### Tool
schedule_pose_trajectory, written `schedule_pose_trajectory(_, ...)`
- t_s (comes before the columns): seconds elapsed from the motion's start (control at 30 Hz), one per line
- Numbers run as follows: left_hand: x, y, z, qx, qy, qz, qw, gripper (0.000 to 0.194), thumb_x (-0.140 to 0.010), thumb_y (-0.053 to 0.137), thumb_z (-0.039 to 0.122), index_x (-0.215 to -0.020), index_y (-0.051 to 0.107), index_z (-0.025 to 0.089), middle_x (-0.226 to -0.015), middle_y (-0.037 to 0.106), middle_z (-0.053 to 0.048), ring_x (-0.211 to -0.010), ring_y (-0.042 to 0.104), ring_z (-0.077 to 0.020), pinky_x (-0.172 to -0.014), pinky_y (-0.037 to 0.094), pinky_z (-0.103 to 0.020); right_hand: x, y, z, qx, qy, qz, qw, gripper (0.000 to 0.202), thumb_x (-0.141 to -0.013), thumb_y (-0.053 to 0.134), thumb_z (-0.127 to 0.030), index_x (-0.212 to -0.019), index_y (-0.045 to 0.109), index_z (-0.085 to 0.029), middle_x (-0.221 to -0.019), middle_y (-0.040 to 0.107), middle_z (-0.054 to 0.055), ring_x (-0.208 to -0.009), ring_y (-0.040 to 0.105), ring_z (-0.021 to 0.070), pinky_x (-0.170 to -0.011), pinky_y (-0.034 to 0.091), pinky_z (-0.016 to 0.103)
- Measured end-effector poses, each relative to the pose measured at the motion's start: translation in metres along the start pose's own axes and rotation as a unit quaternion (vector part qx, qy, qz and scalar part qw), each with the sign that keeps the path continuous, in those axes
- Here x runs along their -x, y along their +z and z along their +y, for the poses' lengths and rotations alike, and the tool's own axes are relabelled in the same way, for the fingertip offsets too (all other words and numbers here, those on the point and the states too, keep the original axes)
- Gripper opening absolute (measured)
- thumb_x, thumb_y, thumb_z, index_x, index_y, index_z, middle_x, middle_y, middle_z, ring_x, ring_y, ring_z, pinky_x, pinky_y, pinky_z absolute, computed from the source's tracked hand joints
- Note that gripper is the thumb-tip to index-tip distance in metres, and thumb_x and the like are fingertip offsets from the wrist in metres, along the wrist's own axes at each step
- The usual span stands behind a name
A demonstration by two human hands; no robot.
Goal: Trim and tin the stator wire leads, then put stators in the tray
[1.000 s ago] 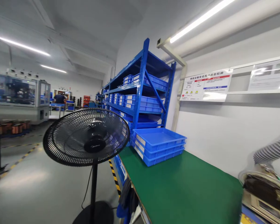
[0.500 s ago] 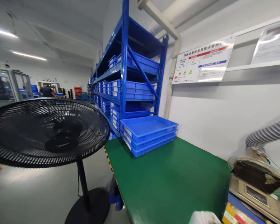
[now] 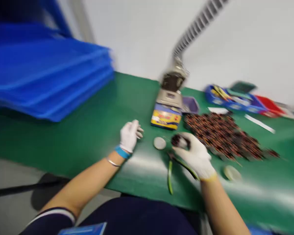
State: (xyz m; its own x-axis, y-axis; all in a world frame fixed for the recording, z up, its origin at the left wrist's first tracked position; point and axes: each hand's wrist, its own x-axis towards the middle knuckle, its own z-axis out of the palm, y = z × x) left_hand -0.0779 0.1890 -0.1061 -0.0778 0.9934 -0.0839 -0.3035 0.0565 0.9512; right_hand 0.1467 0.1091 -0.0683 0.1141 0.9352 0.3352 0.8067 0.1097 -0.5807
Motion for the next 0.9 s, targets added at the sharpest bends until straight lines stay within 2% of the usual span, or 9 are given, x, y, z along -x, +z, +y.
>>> schedule_pose_trajectory(0.03,-0.009,0.003,-0.007,0.003,-0.013,0.001,1.0,0.047,-0.082,0.066,0.065,-0.082,0.053,0.02,-0.064,0.064,0.001,-0.045,0.054,-0.0084,-0.042,0.036,-0.018,0.012,-0.006,0.01,0.015,0.046,0.006,0.999,0.046,-0.074,0.081,-0.038,-0.115,0.072,-0.021,-0.105,0.074,0.006,-0.093,0.071,0.0244,-0.088,0.061,0.041)
schedule_pose_trajectory(0.1,-0.024,0.008,-0.017,0.002,-0.024,0.001,1.0,0.043,-0.084,0.067,0.06,-0.084,0.053,0.019,-0.063,0.064,0.002,-0.044,0.054,-0.0074,-0.042,0.037,-0.017,0.019,-0.009,0.023,0.011,0.085,-0.005,0.996,0.052,-0.069,0.079,-0.035,-0.118,0.072,-0.022,-0.109,0.075,0.006,-0.097,0.072,0.0254,-0.093,0.06,0.042)
schedule_pose_trajectory(0.23,-0.029,0.012,-0.023,-0.033,0.012,-0.001,0.999,0.038,-0.084,0.067,0.054,-0.081,0.054,0.018,-0.062,0.066,0.0,-0.041,0.057,-0.0096,-0.039,0.04,-0.018,0.01,-0.002,0.031,0.022,0.071,-0.014,0.997,0.055,-0.07,0.076,-0.035,-0.122,0.071,-0.019,-0.116,0.074,0.007,-0.106,0.07,0.0261,-0.102,0.057,0.042)
schedule_pose_trajectory(0.33,-0.026,0.012,-0.024,-0.045,0.008,-0.03,0.999,0.036,-0.083,0.068,0.052,-0.081,0.056,0.017,-0.063,0.068,-0.002,-0.042,0.059,-0.0106,-0.039,0.042,-0.019,0.008,0.0,0.027,0.049,0.041,-0.032,0.997,0.054,-0.073,0.074,-0.032,-0.125,0.071,-0.019,-0.119,0.073,0.008,-0.11,0.069,0.0263,-0.103,0.056,0.041)
schedule_pose_trajectory(0.43,-0.026,0.013,-0.025,-0.055,-0.006,-0.053,0.997,0.035,-0.083,0.069,0.05,-0.081,0.056,0.018,-0.064,0.068,-0.002,-0.043,0.06,-0.0107,-0.04,0.044,-0.019,0.006,0.002,0.021,0.097,0.018,-0.077,0.992,0.056,-0.074,0.072,-0.027,-0.13,0.069,-0.023,-0.123,0.071,0.006,-0.114,0.068,0.0269,-0.101,0.056,0.041)
schedule_pose_trajectory(0.63,-0.026,0.014,-0.021,-0.058,-0.034,-0.074,0.995,0.028,-0.086,0.066,0.043,-0.08,0.056,0.017,-0.064,0.069,-0.001,-0.044,0.06,-0.01,-0.041,0.043,-0.018,-0.006,0.004,-0.001,0.222,0.035,-0.189,0.956,0.057,-0.077,0.074,-0.029,-0.134,0.067,-0.031,-0.133,0.068,0.004,-0.119,0.067,0.0318,-0.09,0.058,0.043)
schedule_pose_trajectory(0.77,-0.026,0.014,-0.021,-0.061,-0.033,-0.076,0.995,0.025,-0.088,0.065,0.038,-0.08,0.055,0.017,-0.064,0.069,-0.001,-0.044,0.061,-0.0104,-0.041,0.043,-0.018,-0.01,0.003,-0.007,0.257,0.009,-0.214,0.943,0.058,-0.081,0.074,-0.029,-0.138,0.064,-0.029,-0.135,0.067,0.004,-0.119,0.067,0.0309,-0.085,0.058,0.04)
schedule_pose_trajectory(0.9,-0.026,0.014,-0.021,-0.065,-0.03,-0.079,0.994,0.024,-0.089,0.065,0.037,-0.08,0.055,0.017,-0.064,0.069,-0.001,-0.044,0.061,-0.0105,-0.041,0.044,-0.018,-0.009,0.003,-0.002,0.262,-0.016,-0.217,0.94,0.057,-0.08,0.075,-0.026,-0.136,0.065,-0.027,-0.131,0.068,0.005,-0.114,0.068,0.0296,-0.086,0.057,0.039)
